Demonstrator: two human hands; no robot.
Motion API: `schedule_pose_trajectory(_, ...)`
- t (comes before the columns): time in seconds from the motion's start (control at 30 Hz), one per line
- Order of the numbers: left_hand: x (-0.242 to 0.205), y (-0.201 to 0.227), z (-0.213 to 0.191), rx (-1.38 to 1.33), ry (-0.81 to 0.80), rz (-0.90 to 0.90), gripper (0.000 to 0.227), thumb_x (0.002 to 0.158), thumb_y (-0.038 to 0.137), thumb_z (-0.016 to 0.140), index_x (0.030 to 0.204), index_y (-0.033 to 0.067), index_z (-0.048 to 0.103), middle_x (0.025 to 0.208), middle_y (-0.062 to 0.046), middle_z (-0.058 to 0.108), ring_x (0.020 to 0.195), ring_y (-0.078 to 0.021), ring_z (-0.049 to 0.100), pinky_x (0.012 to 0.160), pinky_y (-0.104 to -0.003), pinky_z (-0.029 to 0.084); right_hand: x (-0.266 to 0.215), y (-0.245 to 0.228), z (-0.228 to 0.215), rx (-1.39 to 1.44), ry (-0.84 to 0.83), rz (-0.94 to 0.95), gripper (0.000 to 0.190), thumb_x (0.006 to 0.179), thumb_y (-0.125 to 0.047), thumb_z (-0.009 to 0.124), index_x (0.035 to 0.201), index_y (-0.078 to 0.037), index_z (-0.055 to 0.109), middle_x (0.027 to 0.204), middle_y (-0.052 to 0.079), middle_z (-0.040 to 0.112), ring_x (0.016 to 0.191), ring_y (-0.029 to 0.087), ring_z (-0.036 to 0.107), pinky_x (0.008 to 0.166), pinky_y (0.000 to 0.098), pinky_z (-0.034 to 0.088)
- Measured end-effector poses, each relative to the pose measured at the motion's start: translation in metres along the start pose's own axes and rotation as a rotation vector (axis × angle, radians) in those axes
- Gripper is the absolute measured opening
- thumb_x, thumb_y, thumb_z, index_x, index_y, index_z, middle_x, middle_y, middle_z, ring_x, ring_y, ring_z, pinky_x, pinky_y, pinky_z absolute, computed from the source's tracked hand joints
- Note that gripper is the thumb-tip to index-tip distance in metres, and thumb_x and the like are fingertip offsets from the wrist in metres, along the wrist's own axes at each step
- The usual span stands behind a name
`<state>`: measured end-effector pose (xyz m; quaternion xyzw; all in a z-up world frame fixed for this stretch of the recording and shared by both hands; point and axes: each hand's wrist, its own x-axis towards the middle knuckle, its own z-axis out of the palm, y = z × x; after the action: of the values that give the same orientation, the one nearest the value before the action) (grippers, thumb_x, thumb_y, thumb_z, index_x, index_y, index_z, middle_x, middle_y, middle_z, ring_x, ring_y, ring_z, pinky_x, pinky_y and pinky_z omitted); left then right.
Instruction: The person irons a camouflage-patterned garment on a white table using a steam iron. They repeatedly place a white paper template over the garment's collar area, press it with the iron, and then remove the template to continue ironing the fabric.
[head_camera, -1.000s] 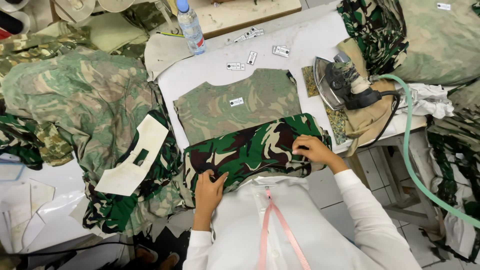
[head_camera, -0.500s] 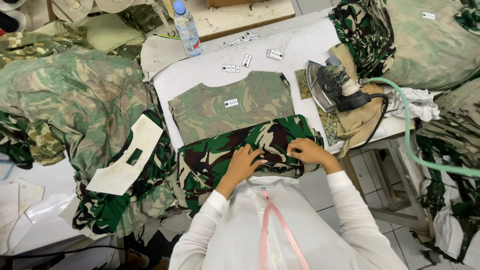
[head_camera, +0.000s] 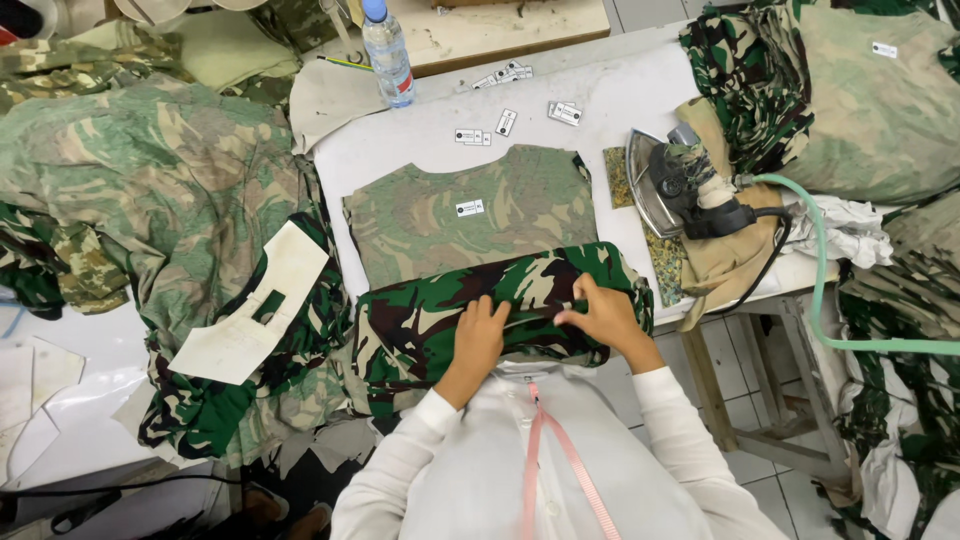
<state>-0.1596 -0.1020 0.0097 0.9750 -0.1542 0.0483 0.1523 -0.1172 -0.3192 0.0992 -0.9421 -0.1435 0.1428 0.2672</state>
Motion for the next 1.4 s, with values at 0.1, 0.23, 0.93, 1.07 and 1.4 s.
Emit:
schedule_pose_trajectory(0.1,-0.013,-0.009,-0.058,0.131,0.099,-0.154,0.021,0.077,0.005,0.054,0.096,0.0144,0.056,0.081,-0.003,0.05,0.07,-0.0176,0.053,0.058,-0.024,0.044,0.001,-0.002,-0.017,-0.342,0.063,-0.126,0.031,0.069,-0.012,0.065,0.089,-0.019,0.042,0.072,0.002,0.055,0.064,0.024,0.059,0.059,0.0319,0.046)
schedule_pose_trajectory(0.23,-0.021,-0.053,-0.113,-0.017,0.049,-0.312,0.026,0.078,-0.008,0.052,0.095,0.0098,0.058,0.08,-0.007,0.057,0.074,-0.0192,0.06,0.066,-0.024,0.049,0.022,0.035,-0.037,-0.393,0.114,-0.154,0.034,0.063,0.003,0.063,0.087,-0.016,0.049,0.079,-0.001,0.048,0.069,0.021,0.056,0.063,0.0315,0.046)
schedule_pose_trajectory(0.93,0.19,-0.204,-0.029,-0.611,0.052,-0.86,0.046,0.072,-0.014,0.048,0.107,0.014,0.041,0.072,-0.002,0.059,0.085,-0.0264,0.056,0.08,-0.041,0.042,0.309,0.053,-0.012,-0.144,-0.246,-0.041,0.008,0.08,-0.025,0.06,0.087,-0.023,0.056,0.087,0.0,0.065,0.089,0.025,0.055,0.084,0.0427,0.033)
schedule_pose_trajectory(1.07,0.183,-0.166,-0.014,0.045,0.316,-0.34,0.04,0.077,-0.002,0.051,0.115,0.0112,0.049,0.111,-0.016,0.049,0.107,-0.0323,0.041,0.086,-0.049,0.032,0.301,0.058,0.014,-0.05,0.101,-0.185,0.015,0.077,-0.017,0.064,0.089,-0.022,0.06,0.094,-0.001,0.053,0.094,0.023,0.045,0.085,0.0399,0.033)
schedule_pose_trajectory(1.4,0.119,-0.196,-0.047,0.072,-0.244,-0.548,0.064,0.081,0.068,0.03,0.138,0.0397,0.022,0.149,-0.007,0.009,0.135,-0.0368,0.007,0.103,-0.06,0.009,0.228,0.013,0.05,-0.468,0.026,-0.566,0.044,0.09,-0.053,0.022,0.132,-0.042,0.031,0.146,-0.001,0.019,0.134,0.032,0.011,0.095,0.069,0.0)
